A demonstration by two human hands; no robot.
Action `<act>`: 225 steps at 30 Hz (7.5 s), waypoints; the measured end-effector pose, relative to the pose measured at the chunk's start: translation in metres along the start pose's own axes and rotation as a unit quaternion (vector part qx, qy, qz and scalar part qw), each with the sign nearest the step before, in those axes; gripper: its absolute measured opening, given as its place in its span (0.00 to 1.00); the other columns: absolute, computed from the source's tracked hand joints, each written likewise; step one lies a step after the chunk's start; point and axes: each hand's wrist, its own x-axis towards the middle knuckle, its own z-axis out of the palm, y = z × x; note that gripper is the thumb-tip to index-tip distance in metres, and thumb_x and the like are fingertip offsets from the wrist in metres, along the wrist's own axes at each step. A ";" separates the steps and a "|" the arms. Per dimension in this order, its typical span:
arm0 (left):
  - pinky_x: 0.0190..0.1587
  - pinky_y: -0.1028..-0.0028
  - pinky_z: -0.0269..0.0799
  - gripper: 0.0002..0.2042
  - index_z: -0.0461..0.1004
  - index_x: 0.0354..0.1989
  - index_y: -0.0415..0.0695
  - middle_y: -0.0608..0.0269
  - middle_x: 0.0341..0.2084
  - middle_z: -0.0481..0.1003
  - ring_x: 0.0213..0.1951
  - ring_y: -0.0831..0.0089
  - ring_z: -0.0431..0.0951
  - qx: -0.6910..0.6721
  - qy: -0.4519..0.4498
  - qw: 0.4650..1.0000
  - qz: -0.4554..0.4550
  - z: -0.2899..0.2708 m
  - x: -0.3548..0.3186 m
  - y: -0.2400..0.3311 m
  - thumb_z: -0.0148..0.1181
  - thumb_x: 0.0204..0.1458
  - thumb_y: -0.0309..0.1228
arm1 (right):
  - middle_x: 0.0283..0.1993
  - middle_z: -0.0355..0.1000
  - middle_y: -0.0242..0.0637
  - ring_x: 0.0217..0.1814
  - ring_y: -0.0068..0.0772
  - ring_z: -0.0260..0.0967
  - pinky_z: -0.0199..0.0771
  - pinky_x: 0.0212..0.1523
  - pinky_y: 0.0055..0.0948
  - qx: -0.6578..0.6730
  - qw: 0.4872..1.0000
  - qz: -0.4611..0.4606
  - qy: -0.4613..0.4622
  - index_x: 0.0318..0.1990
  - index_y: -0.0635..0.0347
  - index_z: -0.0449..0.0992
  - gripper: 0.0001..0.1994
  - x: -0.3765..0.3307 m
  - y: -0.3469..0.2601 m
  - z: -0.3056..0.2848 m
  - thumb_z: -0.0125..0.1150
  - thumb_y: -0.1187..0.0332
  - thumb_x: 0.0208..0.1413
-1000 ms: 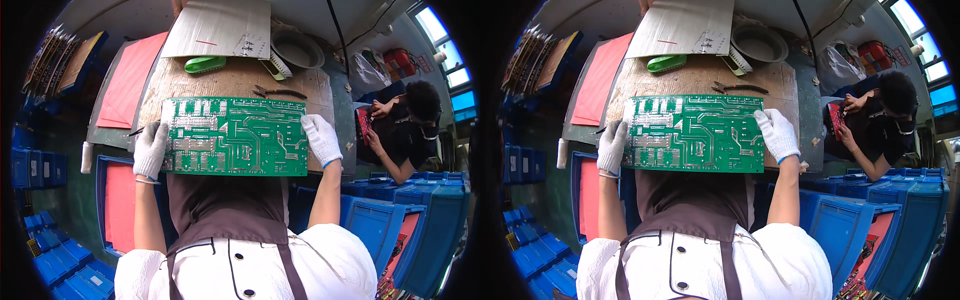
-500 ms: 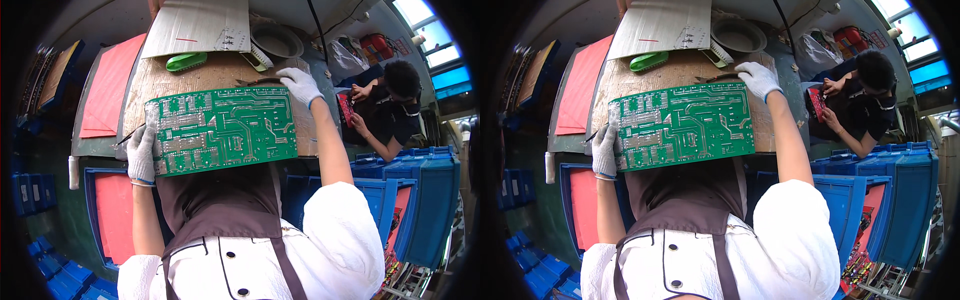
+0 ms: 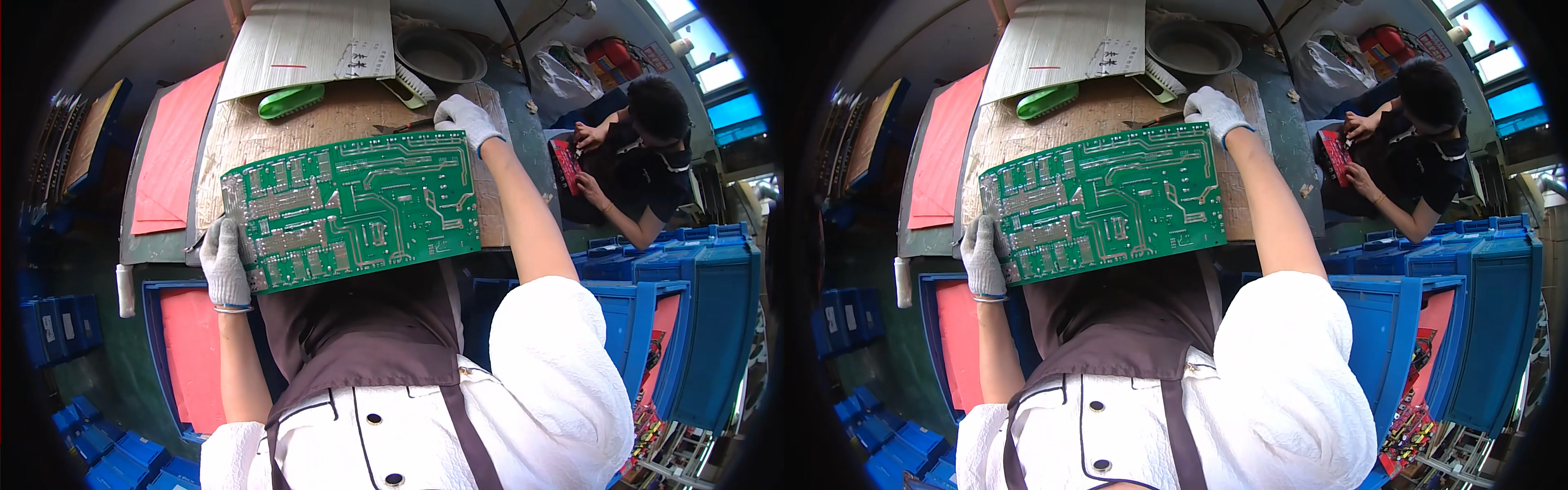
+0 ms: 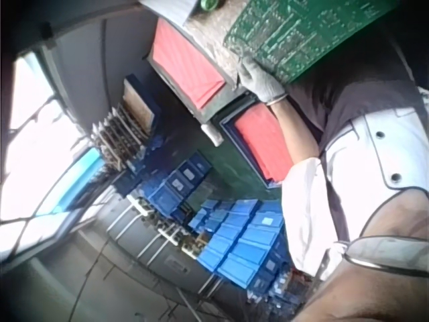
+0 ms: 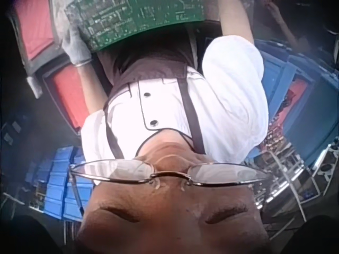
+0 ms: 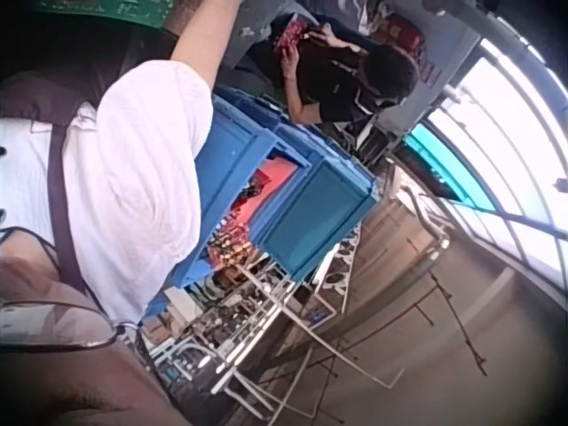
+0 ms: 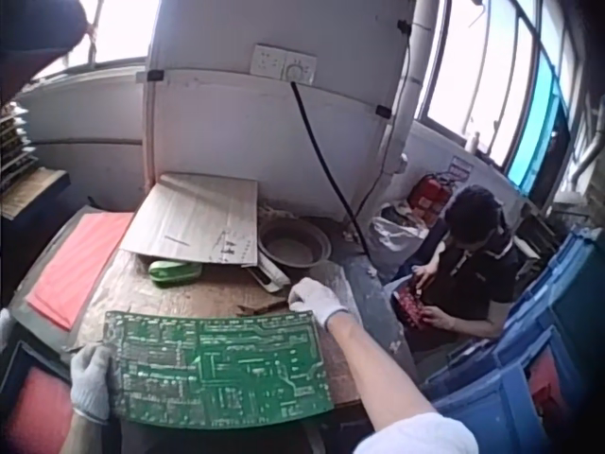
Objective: Scrubbing a printed circuit board with a sponge to clean it and inspecting the components.
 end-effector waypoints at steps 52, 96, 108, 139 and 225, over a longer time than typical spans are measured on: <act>0.40 0.81 0.71 0.13 0.80 0.47 0.37 0.70 0.35 0.79 0.35 0.85 0.74 -0.030 -0.017 0.999 -0.042 0.008 0.001 0.011 0.58 0.66 0.35 | 0.66 0.65 0.49 0.70 0.55 0.57 0.59 0.69 0.49 0.065 0.936 0.002 0.346 0.57 0.52 0.79 0.27 -0.120 -0.182 -0.013 0.60 0.42 0.61; 0.39 0.80 0.70 0.13 0.79 0.45 0.36 0.71 0.33 0.77 0.35 0.84 0.72 0.031 -0.029 0.998 -0.046 0.005 0.000 0.020 0.58 0.66 0.35 | 0.51 0.78 0.47 0.54 0.48 0.75 0.74 0.52 0.45 -0.066 0.995 0.074 -0.004 0.46 0.52 0.81 0.21 0.016 -0.092 -0.041 0.64 0.48 0.55; 0.45 0.78 0.72 0.13 0.78 0.47 0.35 0.68 0.37 0.79 0.39 0.83 0.75 -0.069 -0.014 0.995 -0.074 0.000 0.003 -0.002 0.58 0.65 0.35 | 0.42 0.75 0.52 0.41 0.58 0.78 0.80 0.42 0.51 -0.293 0.950 0.051 0.099 0.45 0.57 0.69 0.16 0.066 -0.068 0.003 0.65 0.61 0.54; 0.40 0.77 0.71 0.13 0.78 0.44 0.34 0.66 0.32 0.77 0.35 0.81 0.73 -0.028 -0.007 0.998 -0.063 0.005 0.003 0.015 0.56 0.64 0.33 | 0.54 0.72 0.52 0.54 0.56 0.74 0.75 0.56 0.46 -0.131 0.988 -0.012 0.079 0.46 0.53 0.82 0.16 0.206 -0.230 0.020 0.62 0.54 0.57; 0.40 0.77 0.70 0.11 0.78 0.42 0.36 0.69 0.31 0.77 0.35 0.82 0.72 -0.042 -0.032 0.996 -0.076 0.003 0.005 0.005 0.56 0.64 0.33 | 0.33 0.76 0.40 0.41 0.46 0.75 0.76 0.45 0.40 -0.016 0.856 -0.485 -0.179 0.33 0.57 0.79 0.03 0.043 -0.339 -0.006 0.62 0.77 0.52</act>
